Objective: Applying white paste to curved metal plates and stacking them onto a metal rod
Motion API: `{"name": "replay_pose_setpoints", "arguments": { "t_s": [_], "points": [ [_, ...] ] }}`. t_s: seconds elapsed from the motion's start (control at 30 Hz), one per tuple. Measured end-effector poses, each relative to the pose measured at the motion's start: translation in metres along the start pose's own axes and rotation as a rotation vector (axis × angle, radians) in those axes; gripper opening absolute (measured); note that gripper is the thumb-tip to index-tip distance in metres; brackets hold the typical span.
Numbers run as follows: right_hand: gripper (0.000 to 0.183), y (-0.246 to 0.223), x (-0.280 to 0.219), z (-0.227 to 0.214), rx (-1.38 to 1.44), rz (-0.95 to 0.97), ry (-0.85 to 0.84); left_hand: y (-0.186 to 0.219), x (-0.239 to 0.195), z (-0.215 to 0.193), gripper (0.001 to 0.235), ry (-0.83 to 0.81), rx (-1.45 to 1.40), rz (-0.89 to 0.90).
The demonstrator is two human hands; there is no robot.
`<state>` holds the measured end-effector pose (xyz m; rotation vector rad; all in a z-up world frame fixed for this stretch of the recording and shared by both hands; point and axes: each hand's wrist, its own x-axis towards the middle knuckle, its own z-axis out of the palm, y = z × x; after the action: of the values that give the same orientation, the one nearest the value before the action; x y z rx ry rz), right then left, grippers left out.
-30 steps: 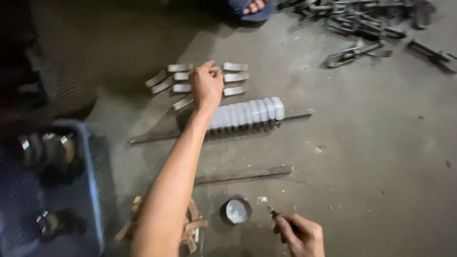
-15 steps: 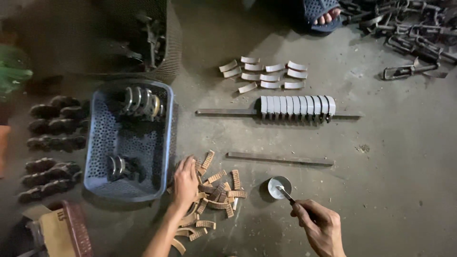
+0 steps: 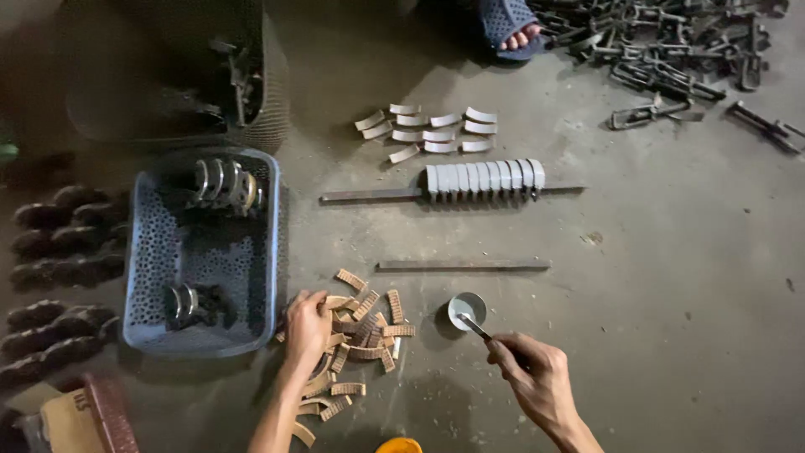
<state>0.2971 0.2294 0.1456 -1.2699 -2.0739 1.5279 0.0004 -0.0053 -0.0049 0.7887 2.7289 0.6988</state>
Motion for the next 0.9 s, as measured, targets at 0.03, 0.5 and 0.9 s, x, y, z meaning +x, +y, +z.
{"name": "replay_pose_setpoints", "arguments": {
  "t_s": [0.03,0.5,0.9],
  "points": [
    [0.011,-0.001,-0.001,0.0,0.024,-0.014,-0.013,-0.006,-0.003,0.002,0.026,0.016,0.038,0.063],
    [0.018,-0.013,0.02,-0.007,0.069,-0.013,-0.032,0.087,-0.047,-0.021,0.029,0.154,-0.326,0.051],
    [0.018,-0.044,0.037,-0.017,0.226,0.206,-0.227,0.219,-0.061,-0.007,0.025,0.192,-0.884,0.469]
  ]
}}
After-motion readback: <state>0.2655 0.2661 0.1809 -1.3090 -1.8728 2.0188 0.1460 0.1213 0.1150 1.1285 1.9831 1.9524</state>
